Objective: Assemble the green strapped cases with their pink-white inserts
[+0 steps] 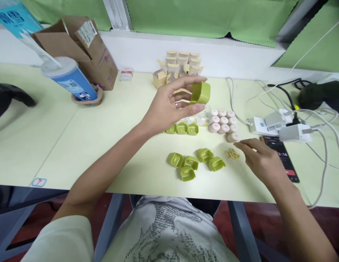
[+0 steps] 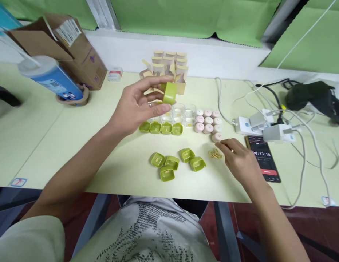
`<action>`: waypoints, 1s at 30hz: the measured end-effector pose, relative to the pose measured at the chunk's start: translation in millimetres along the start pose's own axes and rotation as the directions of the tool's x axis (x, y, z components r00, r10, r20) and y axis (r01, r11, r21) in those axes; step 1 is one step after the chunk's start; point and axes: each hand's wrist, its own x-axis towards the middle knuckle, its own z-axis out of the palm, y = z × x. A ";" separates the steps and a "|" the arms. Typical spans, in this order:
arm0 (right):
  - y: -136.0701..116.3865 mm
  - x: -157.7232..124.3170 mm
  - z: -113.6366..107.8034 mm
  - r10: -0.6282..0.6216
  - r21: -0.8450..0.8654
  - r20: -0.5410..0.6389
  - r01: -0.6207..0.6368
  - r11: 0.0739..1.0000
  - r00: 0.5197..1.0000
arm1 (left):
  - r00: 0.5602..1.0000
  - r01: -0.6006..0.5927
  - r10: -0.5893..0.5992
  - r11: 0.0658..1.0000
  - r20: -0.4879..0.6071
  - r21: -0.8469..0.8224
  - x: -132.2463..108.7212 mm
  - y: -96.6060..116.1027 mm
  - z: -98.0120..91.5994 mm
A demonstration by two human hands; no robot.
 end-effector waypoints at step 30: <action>-20.4 68.2 39.4 0.004 0.201 0.130 -0.030 0.979 0.991 | 0.993 -0.049 0.106 0.760 -0.049 0.648 -101.5 -61.7 -42.2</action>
